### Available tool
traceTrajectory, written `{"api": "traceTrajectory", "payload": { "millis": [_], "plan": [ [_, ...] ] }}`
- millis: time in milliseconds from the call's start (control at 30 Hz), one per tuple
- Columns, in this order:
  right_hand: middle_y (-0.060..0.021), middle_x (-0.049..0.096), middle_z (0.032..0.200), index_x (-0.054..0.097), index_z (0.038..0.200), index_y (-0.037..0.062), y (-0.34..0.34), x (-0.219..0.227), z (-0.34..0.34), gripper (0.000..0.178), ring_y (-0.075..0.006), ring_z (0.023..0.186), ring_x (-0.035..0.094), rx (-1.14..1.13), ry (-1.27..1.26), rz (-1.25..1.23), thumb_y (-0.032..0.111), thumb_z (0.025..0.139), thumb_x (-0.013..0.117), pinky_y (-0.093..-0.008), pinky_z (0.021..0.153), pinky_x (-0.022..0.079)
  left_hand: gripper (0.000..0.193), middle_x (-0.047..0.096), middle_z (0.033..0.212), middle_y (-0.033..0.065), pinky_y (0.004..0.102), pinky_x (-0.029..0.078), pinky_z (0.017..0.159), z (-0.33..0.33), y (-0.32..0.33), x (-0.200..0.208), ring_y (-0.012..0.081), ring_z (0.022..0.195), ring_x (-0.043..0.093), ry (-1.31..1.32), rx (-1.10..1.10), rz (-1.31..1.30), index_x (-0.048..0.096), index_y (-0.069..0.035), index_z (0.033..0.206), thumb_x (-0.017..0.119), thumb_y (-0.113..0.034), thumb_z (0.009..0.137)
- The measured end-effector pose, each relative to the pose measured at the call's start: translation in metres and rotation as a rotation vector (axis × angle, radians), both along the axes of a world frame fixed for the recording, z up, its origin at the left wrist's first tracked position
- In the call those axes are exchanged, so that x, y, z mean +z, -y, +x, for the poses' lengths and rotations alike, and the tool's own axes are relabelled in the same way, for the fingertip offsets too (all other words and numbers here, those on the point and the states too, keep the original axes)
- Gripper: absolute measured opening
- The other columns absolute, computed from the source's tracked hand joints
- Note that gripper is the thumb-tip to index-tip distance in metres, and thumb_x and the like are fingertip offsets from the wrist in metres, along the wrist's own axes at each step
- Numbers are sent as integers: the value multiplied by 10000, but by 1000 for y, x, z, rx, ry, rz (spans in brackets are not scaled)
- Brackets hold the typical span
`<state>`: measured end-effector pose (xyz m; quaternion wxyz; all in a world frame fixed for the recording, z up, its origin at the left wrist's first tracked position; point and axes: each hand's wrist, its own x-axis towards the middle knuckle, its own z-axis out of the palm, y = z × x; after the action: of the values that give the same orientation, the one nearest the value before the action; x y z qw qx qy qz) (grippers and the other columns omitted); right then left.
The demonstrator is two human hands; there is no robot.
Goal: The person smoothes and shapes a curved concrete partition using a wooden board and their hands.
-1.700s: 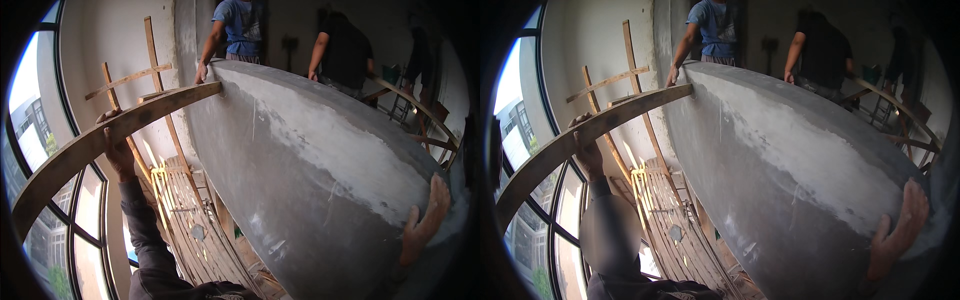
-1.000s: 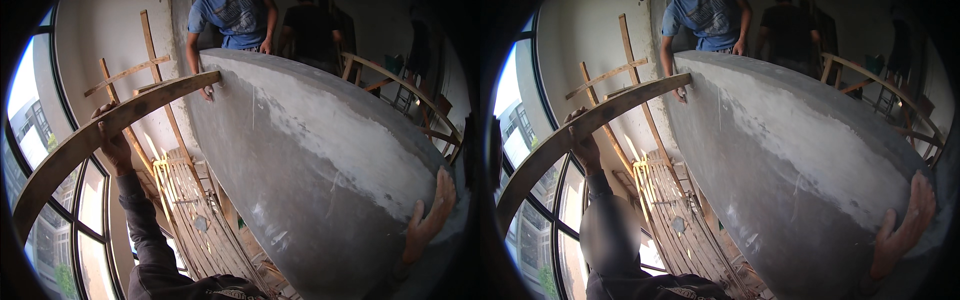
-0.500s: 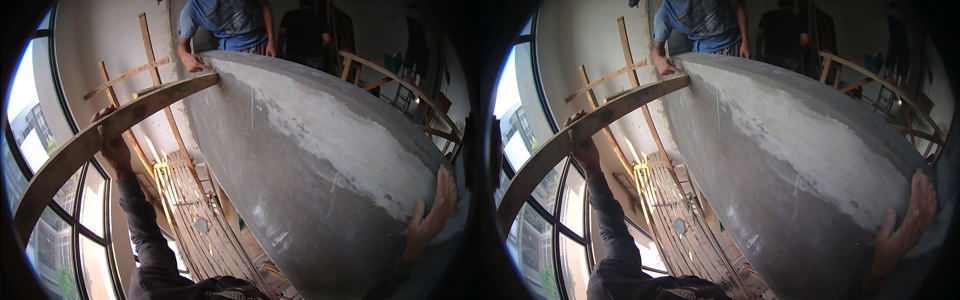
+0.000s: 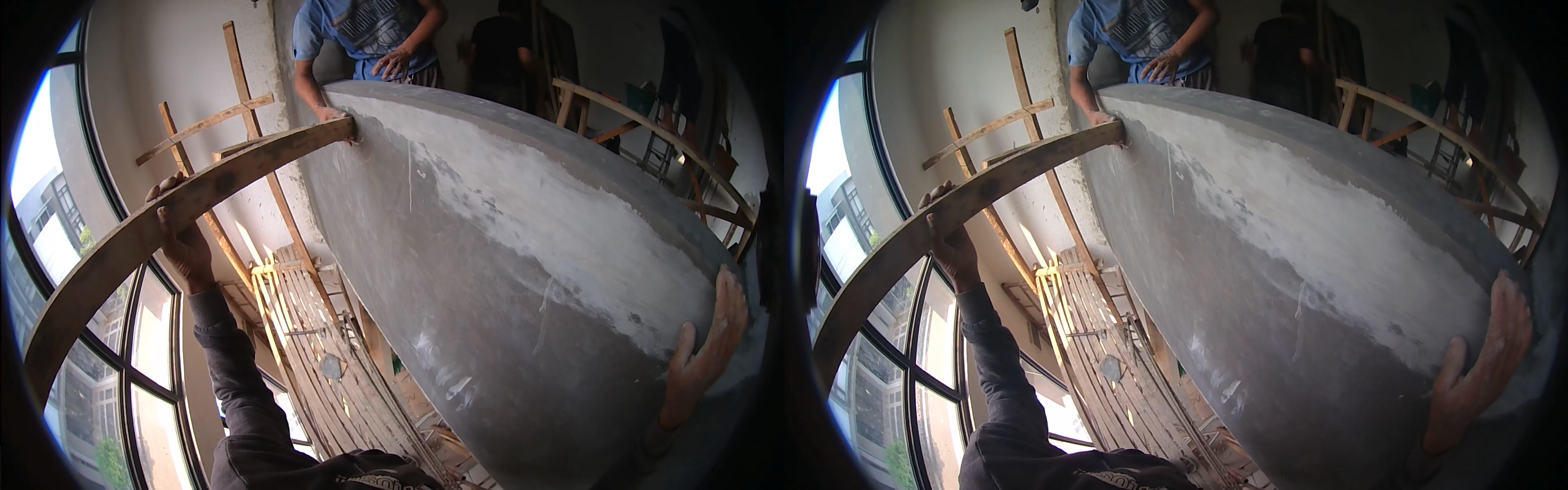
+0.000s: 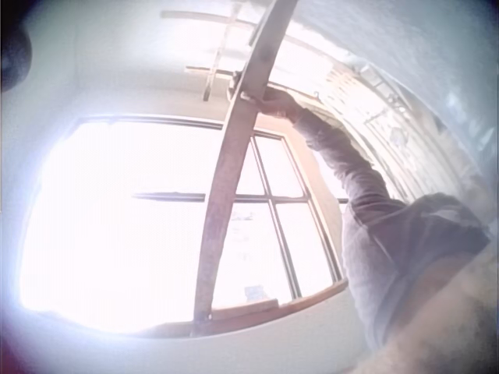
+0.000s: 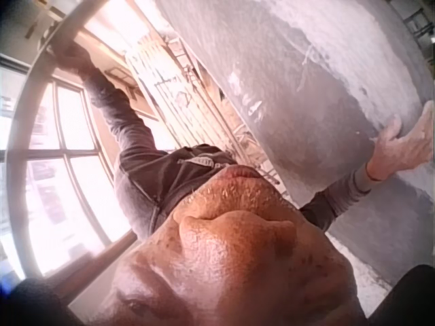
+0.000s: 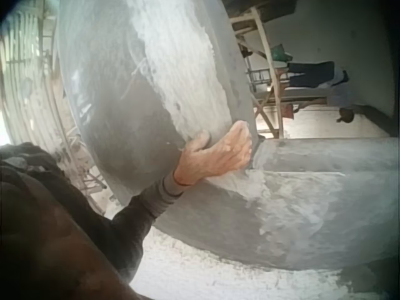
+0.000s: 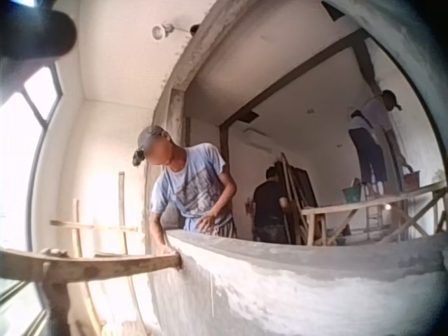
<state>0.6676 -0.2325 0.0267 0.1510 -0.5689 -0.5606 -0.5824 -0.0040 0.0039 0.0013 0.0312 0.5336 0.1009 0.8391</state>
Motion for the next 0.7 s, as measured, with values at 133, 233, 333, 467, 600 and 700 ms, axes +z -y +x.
{"api": "traceTrajectory", "payload": {
  "millis": [133, 233, 333, 467, 600, 700],
  "plan": [
    [-170, 565, 1477, 483, 1476, -33, 0, 0, -2, 488, -351, 1424, 477, -7, -8, 3, 153, 1026, 446, -551, 1206, 330, 546, 611, 1355, 204, 481, 348, 1205, -1, 1, 2, 319, 1326, 553, 16, 0, -7, 483, -20, 1424, 603, -361, 1015],
    [-170, 567, 1475, 486, 1473, -34, 0, 0, -3, 489, -353, 1424, 478, -7, -11, 2, 156, 1024, 452, -547, 1205, 330, 547, 610, 1360, 209, 478, 348, 1205, -3, 1, 2, 321, 1327, 552, 25, 3, -8, 482, -19, 1427, 603, -356, 1014],
    [-170, 569, 1473, 489, 1470, -35, 0, 1, -4, 494, -355, 1423, 478, -3, -5, 1, 155, 1015, 465, -543, 1203, 331, 540, 610, 1361, 210, 479, 346, 1207, -5, 1, 3, 324, 1330, 551, 20, -7, -2, 482, -19, 1427, 603, -345, 1014],
    [-170, 571, 1473, 487, 1467, -42, 0, 0, -4, 497, -359, 1422, 479, 35, -28, 17, 146, 1007, 472, -542, 1200, 333, 525, 610, 1360, 209, 482, 341, 1209, -6, 1, 3, 326, 1334, 549, 12, -18, 4, 484, -21, 1425, 597, -327, 1015],
    [-170, 573, 1470, 492, 1461, -46, -1, 1, -3, 494, -362, 1417, 482, 23, -10, 6, 133, 1000, 474, -540, 1200, 334, 520, 606, 1369, 202, 484, 338, 1209, -6, 1, 2, 327, 1337, 547, 4, -25, 4, 483, -22, 1430, 590, -321, 1018],
    [-170, 574, 1468, 499, 1457, -44, 0, 2, -5, 498, -359, 1416, 483, 29, -7, 5, 124, 989, 482, -536, 1201, 334, 528, 600, 1380, 199, 484, 332, 1212, -5, 1, 0, 325, 1343, 542, -4, -28, 1, 479, -24, 1438, 587, -328, 1021]
  ]
}}
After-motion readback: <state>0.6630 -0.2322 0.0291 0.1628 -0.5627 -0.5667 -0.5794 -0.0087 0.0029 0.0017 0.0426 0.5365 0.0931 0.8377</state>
